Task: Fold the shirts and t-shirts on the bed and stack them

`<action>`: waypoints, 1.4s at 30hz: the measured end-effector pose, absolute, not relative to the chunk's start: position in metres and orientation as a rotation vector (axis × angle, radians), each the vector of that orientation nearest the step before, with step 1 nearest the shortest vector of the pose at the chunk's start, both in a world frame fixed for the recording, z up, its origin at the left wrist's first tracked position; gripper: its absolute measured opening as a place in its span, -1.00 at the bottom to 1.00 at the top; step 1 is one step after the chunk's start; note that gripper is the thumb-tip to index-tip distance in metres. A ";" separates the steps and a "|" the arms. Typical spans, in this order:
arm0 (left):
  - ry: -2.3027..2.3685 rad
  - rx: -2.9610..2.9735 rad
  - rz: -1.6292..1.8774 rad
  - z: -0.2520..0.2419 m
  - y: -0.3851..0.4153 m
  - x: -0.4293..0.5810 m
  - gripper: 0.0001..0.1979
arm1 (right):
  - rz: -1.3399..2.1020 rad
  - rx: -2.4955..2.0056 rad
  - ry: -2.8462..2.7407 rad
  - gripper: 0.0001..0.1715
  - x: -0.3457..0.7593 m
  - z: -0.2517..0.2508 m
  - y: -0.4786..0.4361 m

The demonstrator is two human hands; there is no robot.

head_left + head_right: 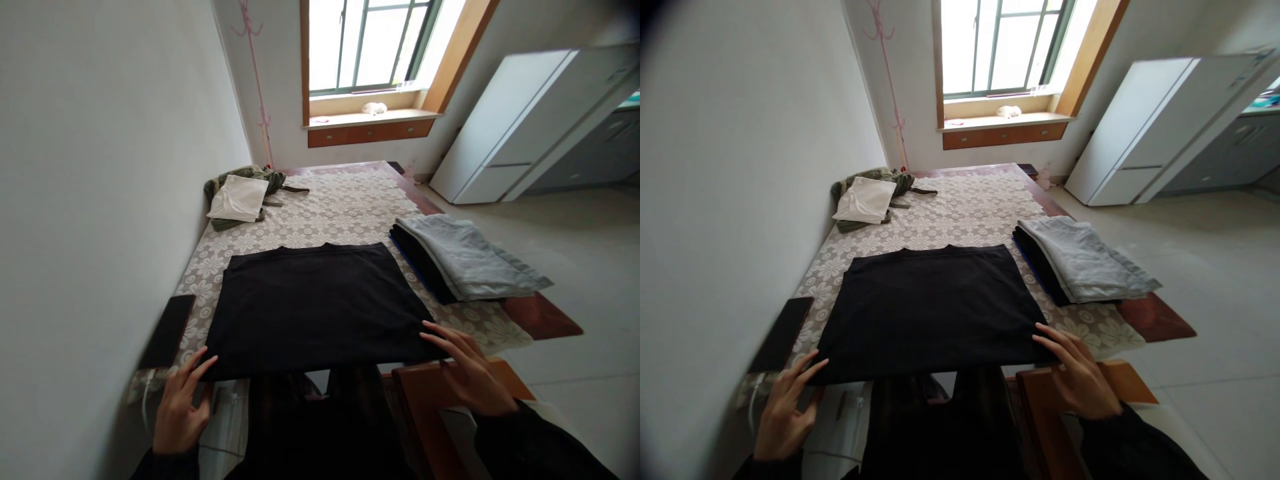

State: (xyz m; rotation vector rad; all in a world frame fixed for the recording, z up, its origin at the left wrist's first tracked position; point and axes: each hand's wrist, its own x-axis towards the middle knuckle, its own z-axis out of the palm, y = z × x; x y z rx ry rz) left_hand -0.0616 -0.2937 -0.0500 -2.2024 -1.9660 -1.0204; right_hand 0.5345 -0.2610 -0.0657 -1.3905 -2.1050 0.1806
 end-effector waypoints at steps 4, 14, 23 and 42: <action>-1.880 -2.207 -1.011 -0.054 -0.290 -0.071 -0.65 | 0.072 -1.417 -2.120 -0.35 0.542 -0.075 -0.257; -1.899 -2.237 -1.171 -0.046 -0.280 -0.083 -0.82 | 0.182 -1.374 -2.101 -0.67 0.557 -0.068 -0.245; -2.106 -2.216 -1.403 -0.014 -0.285 -0.057 -0.85 | 0.252 -1.349 -2.096 -0.66 0.571 -0.064 -0.251; -2.496 -1.605 -1.454 0.032 -0.238 -0.047 -0.68 | 0.291 -1.667 -1.309 -0.76 0.508 0.012 -0.217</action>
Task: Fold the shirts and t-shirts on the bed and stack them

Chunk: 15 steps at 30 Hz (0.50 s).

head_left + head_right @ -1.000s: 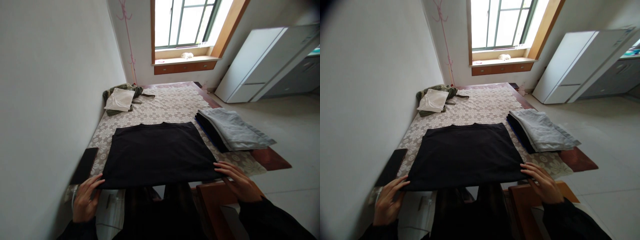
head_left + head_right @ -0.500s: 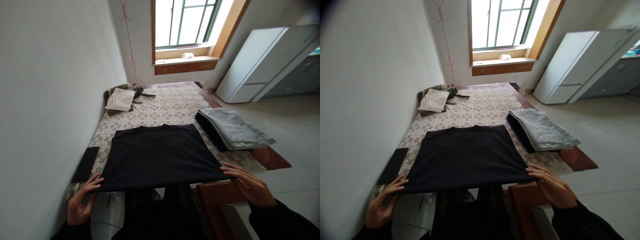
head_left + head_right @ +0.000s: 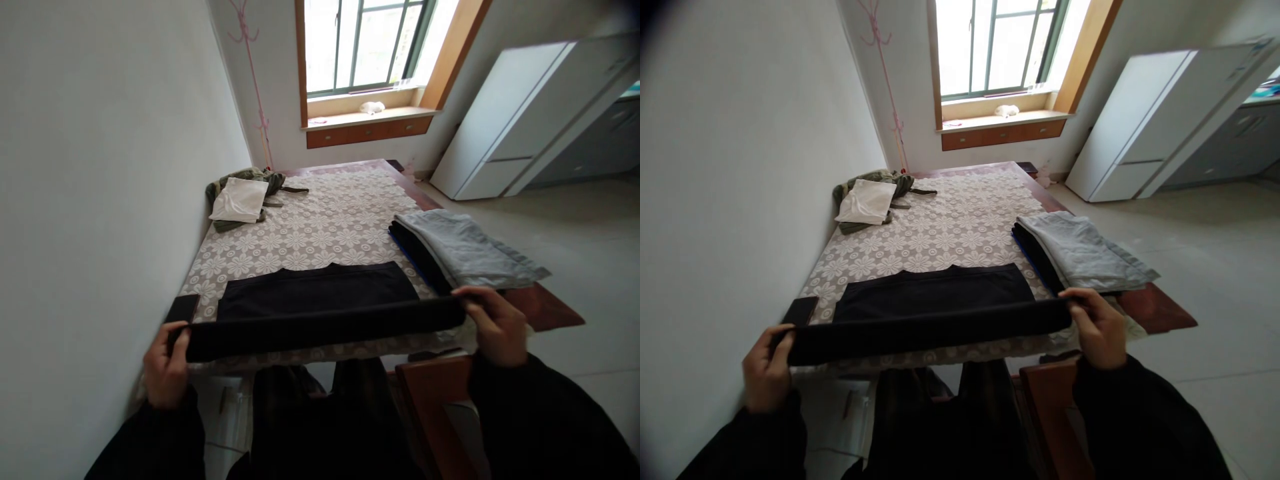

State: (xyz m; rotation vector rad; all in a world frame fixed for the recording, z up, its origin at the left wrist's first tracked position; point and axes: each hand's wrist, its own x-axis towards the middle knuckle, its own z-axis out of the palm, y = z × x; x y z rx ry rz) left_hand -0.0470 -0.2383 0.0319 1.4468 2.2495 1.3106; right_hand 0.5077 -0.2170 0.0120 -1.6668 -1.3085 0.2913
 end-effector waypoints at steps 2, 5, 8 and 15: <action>2.324 1.543 1.113 0.037 -0.202 -0.046 -0.65 | 0.236 -1.768 -1.378 -0.73 0.497 0.015 -0.178; 2.452 1.607 0.751 0.036 -0.155 -0.039 -0.63 | 0.155 -1.928 -1.508 -0.66 0.480 0.011 -0.128; 2.511 1.648 0.465 0.029 -0.126 -0.031 -0.62 | 0.132 -2.072 -1.613 -0.65 0.470 -0.002 -0.096; 2.508 1.660 0.318 0.016 -0.107 -0.033 -0.62 | 0.198 -2.152 -1.694 -0.67 0.482 -0.030 -0.078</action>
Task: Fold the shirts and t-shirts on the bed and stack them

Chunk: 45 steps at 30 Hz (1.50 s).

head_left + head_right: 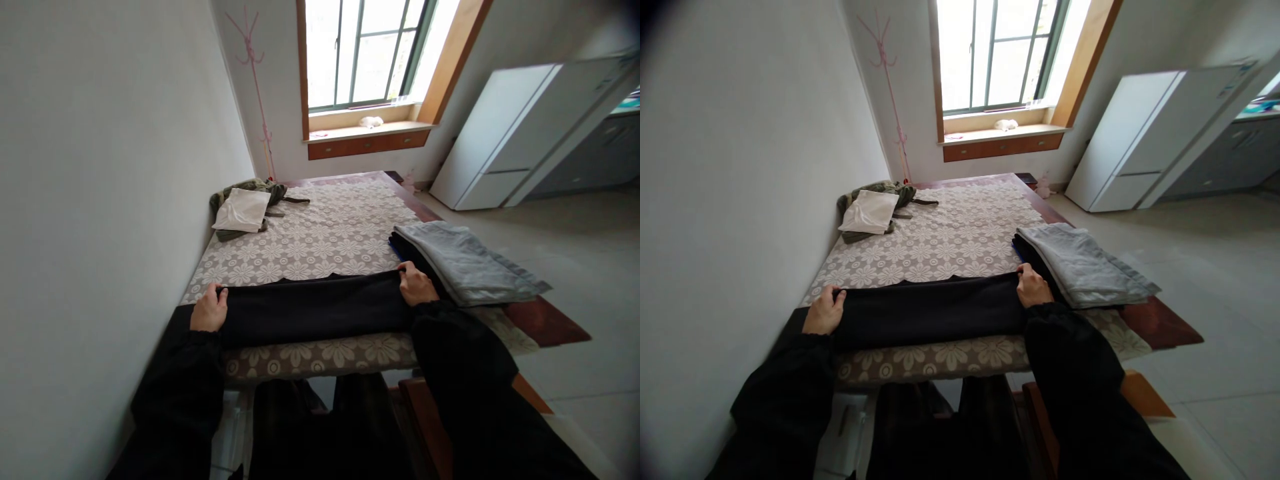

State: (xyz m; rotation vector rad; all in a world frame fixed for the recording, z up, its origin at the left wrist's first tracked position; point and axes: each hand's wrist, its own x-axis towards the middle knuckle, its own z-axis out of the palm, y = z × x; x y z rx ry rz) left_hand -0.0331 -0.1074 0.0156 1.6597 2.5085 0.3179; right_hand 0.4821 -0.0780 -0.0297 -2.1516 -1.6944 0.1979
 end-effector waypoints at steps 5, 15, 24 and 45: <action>2.517 1.653 0.270 0.010 -0.103 -0.034 -0.61 | 0.166 -2.131 -1.690 -0.68 0.485 -0.034 -0.074; 2.543 1.634 0.198 0.009 -0.101 -0.028 -0.56 | 0.182 -2.212 -1.691 -0.66 0.477 -0.034 -0.070; 2.465 2.092 0.291 0.016 -0.121 -0.023 -0.55 | 0.004 -2.159 -1.889 -0.57 0.478 -0.025 -0.082; 1.792 2.532 0.409 -0.042 -0.125 0.139 -0.40 | -0.052 -1.591 -2.258 -0.29 0.289 -0.060 -0.125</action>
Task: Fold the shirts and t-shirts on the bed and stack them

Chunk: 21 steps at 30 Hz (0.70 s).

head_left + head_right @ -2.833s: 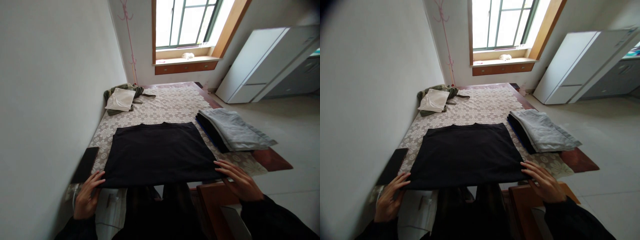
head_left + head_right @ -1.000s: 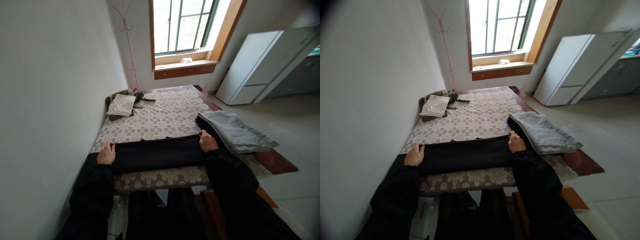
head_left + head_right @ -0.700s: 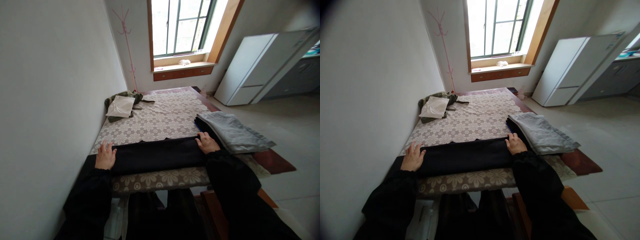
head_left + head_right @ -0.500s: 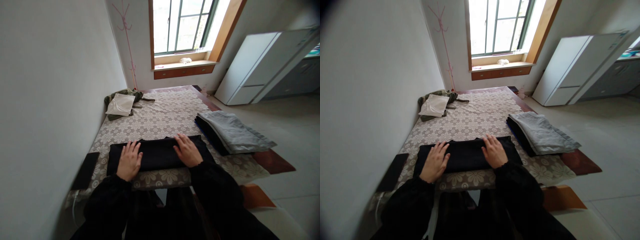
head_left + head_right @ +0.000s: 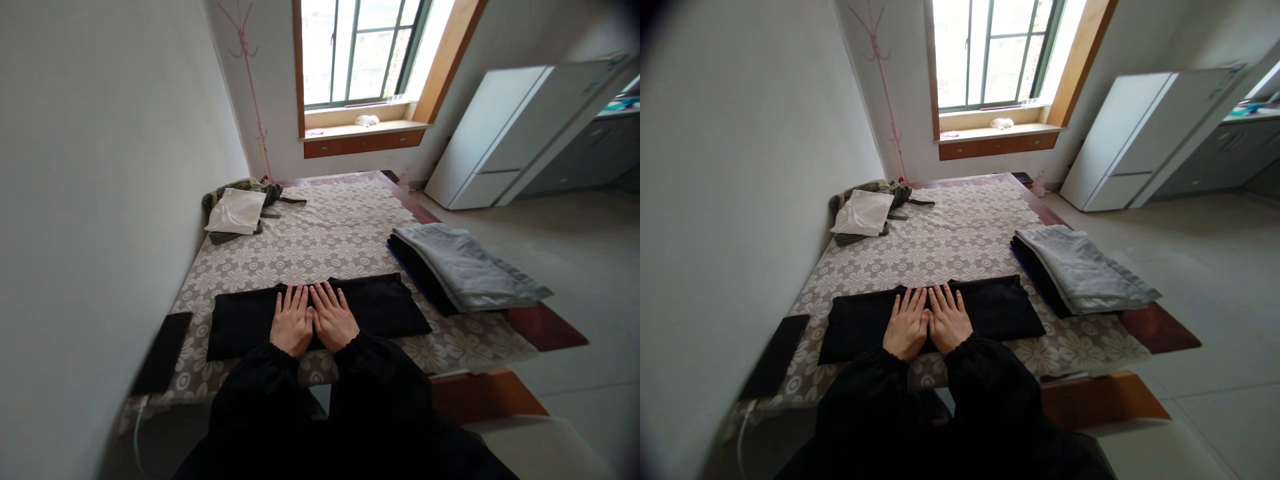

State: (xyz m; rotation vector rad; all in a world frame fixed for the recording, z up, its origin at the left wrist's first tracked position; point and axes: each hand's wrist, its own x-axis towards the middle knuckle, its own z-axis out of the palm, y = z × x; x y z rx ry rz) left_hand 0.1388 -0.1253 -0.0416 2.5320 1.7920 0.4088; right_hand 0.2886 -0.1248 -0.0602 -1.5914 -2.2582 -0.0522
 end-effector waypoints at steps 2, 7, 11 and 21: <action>1.798 2.529 0.380 -0.041 -0.125 0.140 -0.40 | -0.047 -1.596 -2.252 -0.29 0.287 -0.061 -0.125; 1.801 2.528 0.356 -0.041 -0.124 0.139 -0.39 | -0.035 -1.630 -2.268 -0.31 0.287 -0.059 -0.126; 1.796 2.538 0.421 -0.044 -0.124 0.138 -0.37 | -0.033 -1.616 -2.258 -0.32 0.288 -0.058 -0.126; 1.894 2.513 0.388 -0.045 -0.128 0.116 -0.37 | -0.085 -1.637 -2.201 -0.31 0.305 -0.059 -0.126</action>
